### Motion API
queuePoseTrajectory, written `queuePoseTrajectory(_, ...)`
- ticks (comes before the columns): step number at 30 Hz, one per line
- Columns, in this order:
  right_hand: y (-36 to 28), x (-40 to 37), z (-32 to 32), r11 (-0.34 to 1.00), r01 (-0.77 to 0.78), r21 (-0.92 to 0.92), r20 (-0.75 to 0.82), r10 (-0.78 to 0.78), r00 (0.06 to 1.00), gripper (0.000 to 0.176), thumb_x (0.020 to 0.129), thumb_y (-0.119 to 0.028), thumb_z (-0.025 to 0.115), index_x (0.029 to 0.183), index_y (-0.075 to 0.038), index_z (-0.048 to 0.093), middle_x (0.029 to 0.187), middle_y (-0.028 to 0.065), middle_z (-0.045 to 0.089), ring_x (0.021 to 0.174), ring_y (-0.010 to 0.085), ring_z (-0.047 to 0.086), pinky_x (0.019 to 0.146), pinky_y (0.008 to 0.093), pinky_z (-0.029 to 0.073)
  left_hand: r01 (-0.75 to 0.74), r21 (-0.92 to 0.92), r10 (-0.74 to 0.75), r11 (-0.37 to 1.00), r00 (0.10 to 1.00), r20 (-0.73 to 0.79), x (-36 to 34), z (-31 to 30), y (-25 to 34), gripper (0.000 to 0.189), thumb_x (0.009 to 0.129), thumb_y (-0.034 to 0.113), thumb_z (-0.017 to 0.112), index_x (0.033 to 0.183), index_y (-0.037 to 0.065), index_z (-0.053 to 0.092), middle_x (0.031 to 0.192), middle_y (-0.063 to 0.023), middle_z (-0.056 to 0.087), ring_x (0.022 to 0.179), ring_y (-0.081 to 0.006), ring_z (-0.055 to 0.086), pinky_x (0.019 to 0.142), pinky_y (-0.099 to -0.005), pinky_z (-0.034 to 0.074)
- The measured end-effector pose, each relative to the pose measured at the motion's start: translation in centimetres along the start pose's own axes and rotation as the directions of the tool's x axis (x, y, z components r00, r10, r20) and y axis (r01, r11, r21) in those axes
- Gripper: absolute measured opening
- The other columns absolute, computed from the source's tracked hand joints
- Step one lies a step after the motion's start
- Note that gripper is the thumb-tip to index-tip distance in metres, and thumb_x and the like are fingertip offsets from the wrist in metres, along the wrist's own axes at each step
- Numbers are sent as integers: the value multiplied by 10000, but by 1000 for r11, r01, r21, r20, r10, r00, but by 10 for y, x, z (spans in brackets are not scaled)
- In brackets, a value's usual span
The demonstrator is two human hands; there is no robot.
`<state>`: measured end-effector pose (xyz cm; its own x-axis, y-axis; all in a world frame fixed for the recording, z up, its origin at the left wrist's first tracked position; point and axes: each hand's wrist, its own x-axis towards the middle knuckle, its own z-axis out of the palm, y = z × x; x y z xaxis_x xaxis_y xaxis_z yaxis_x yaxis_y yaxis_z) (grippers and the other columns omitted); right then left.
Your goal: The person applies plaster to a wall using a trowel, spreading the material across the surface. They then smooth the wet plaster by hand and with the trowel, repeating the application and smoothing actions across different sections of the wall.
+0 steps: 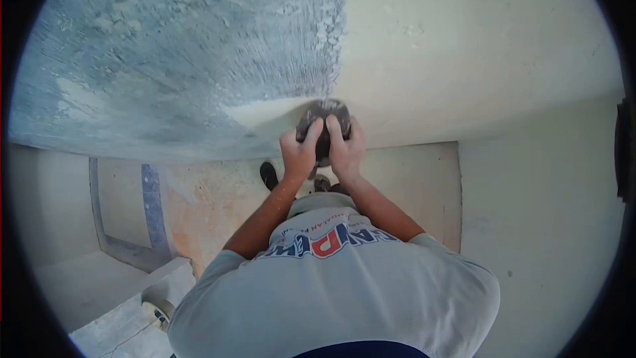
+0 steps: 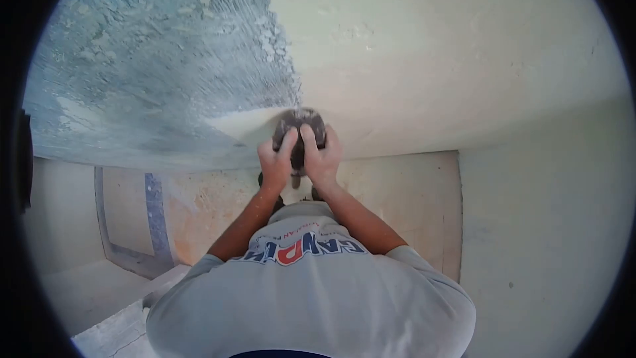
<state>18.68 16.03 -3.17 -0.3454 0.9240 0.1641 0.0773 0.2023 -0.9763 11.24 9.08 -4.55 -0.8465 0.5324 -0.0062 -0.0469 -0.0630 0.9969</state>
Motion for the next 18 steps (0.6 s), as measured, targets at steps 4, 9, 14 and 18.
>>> queuePoseTrajectory(4, 39, -10, 13, 988, -55, 141, -33, 60, 998, 286, 913, -233, 695, 826, 25, 607, 688, 99, 616, 643, 137, 555, 601, 329, 469, 0, 35, 0, 999, 1000, 6, -1, -6, -20, 274, 908, 207, 717, 866, -64, 712, 709, -23, 672, 683, -52, 556, 593, -270, 472)
queuePoseTrajectory(9, 8, -6, 7, 986, -76, 149, -13, 79, 997, 263, 920, -224, 687, 847, 19, 622, 712, 91, 634, 649, 135, 556, 615, 334, 478, -36, 16, 35, 999, 999, 24, 2, -3, 13, 274, 912, 203, 717, 883, -70, 711, 717, -28, 685, 672, -55, 563, 593, -269, 475)
queuePoseTrajectory(14, 29, -15, 9, 979, -83, 187, -19, 88, 996, 270, 919, -221, 692, 840, 23, 610, 711, 79, 631, 655, 121, 541, 612, 322, 469, 49, 37, -50, 998, 998, 26, -5, -7, -29, 249, 932, 188, 695, 908, -60, 715, 788, -7, 671, 707, -60, 557, 620, -249, 474)
queuePoseTrajectory(18, 3, -4, 5, 975, -87, 204, -1, 89, 996, 268, 927, -212, 688, 827, 22, 604, 707, 64, 621, 663, 112, 535, 615, 315, 469, -12, 8, 11, 1000, 999, 51, -4, -5, 3, 259, 928, 196, 700, 902, -60, 715, 786, -8, 671, 708, -59, 556, 623, -254, 476)
